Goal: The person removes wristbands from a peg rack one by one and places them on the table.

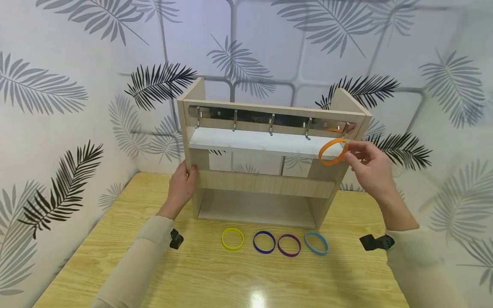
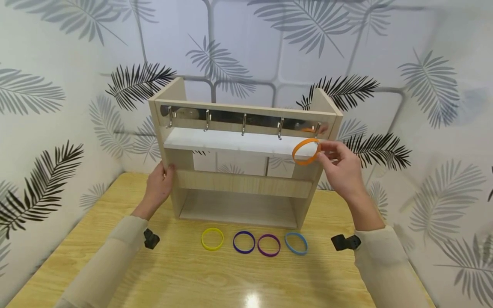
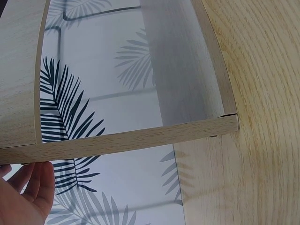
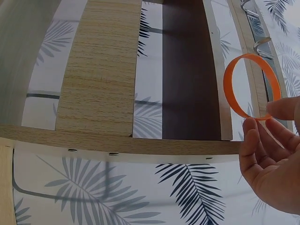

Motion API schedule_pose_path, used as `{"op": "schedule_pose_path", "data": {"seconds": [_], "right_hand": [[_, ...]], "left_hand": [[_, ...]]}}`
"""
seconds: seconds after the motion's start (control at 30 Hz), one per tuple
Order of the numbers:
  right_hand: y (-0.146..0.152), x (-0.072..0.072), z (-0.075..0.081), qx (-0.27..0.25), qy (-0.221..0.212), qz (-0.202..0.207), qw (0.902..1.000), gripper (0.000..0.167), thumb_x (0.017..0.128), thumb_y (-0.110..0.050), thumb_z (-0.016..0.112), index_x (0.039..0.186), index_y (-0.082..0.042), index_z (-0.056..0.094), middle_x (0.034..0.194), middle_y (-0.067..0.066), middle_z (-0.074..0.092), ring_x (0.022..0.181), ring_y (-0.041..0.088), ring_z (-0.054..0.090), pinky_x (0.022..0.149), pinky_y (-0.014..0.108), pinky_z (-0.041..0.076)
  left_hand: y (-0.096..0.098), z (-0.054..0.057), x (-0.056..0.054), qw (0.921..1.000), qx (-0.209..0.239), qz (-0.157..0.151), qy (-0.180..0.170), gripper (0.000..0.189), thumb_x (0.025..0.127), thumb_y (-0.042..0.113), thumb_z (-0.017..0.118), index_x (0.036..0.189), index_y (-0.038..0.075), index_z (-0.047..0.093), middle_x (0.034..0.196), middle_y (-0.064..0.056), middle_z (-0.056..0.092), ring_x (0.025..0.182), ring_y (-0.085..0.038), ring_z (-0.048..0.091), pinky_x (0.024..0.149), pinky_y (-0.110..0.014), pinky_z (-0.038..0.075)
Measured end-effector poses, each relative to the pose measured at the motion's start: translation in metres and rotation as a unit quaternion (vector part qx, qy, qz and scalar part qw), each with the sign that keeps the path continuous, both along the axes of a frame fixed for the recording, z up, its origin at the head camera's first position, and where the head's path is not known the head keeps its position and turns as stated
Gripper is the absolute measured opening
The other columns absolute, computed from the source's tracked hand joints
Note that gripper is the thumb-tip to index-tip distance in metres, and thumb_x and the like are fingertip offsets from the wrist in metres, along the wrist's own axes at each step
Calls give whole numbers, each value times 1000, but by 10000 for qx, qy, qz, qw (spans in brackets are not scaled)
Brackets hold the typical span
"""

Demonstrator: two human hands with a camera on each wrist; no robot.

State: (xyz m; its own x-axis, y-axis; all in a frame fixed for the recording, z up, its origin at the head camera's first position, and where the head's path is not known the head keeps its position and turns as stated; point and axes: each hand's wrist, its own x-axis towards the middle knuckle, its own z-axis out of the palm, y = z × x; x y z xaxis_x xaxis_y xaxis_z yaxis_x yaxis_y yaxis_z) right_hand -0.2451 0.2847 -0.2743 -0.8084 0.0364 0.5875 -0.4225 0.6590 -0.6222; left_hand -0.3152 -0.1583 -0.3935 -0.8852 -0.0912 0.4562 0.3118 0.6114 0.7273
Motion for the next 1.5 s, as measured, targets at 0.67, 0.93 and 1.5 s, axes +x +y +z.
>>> {"op": "schedule_pose_path", "data": {"seconds": [0.67, 0.93, 1.5], "right_hand": [[-4, 8, 12, -576, 624, 333, 9958, 26, 88, -1, 64, 110, 11, 60, 88, -12, 57, 76, 2, 55, 62, 11, 45], [-1, 16, -2, -301, 531, 559, 9966, 24, 87, -3, 66, 108, 7, 63, 91, -13, 58, 82, 2, 56, 68, 10, 44], [15, 21, -55, 592, -289, 595, 9961, 21, 89, -9, 66, 106, 2, 65, 88, 9, 62, 73, 6, 56, 61, 14, 46]], "left_hand": [[0, -1, 0, 10000, 23, -28, 40, 51, 101, 35, 31, 135, -1, 44, 113, -21, 56, 94, -37, 58, 76, -51, 49], [1, -1, 0, 10000, 47, -38, -30, 52, 101, 36, 31, 135, 0, 43, 115, -21, 55, 96, -38, 58, 75, -51, 49], [0, -1, 1, 9999, 134, -36, -52, 52, 101, 37, 32, 136, 0, 42, 120, -22, 54, 100, -37, 58, 76, -52, 50]]}}
